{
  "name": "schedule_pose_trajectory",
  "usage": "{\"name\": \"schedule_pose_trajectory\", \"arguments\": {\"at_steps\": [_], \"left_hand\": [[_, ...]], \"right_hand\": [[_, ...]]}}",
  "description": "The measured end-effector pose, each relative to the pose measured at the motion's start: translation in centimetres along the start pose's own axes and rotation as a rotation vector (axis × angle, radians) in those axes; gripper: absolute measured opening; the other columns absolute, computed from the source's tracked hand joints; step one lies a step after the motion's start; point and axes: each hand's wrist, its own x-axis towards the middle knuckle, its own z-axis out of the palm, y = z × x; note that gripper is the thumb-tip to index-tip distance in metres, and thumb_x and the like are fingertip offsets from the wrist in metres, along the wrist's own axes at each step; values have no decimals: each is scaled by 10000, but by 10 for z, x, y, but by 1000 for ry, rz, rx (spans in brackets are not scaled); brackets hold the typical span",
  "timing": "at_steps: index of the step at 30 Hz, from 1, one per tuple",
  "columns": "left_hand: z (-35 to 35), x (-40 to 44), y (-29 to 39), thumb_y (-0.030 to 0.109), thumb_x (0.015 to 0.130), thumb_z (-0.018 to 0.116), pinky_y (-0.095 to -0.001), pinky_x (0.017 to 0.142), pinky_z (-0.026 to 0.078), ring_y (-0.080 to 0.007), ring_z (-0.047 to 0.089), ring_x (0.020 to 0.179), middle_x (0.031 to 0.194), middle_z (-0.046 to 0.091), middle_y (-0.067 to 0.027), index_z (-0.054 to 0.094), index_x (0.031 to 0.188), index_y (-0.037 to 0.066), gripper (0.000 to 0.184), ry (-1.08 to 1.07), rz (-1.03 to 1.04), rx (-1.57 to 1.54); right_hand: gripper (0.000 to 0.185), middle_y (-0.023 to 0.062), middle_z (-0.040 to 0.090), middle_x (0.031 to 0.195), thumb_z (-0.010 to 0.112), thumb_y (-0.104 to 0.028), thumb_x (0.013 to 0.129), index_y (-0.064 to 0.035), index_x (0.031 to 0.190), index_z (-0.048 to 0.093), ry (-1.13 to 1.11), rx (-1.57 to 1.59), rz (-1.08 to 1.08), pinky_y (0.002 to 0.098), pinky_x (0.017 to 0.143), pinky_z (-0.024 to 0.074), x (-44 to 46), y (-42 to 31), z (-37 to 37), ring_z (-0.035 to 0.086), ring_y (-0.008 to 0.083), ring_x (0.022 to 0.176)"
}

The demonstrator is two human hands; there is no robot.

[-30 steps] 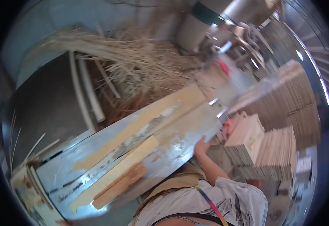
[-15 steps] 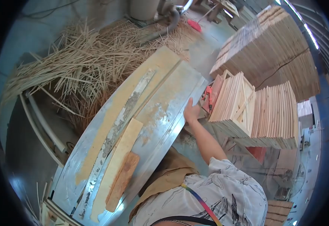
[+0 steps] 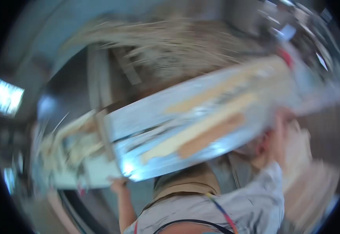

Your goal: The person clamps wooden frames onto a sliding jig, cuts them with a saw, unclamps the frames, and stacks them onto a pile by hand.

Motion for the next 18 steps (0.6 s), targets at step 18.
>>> {"name": "schedule_pose_trajectory", "arguments": {"at_steps": [18], "left_hand": [[-459,367,-154,654,912,707,-532,763,581,-453,726,858,871,733,-257,695,957,5,651,494,284,223]], "right_hand": [[341,97,650,811,665,-196,1044,38,1278,584,-1209,1086,-828,325,652,541,-688,-547,-416,648,149,718]]}}
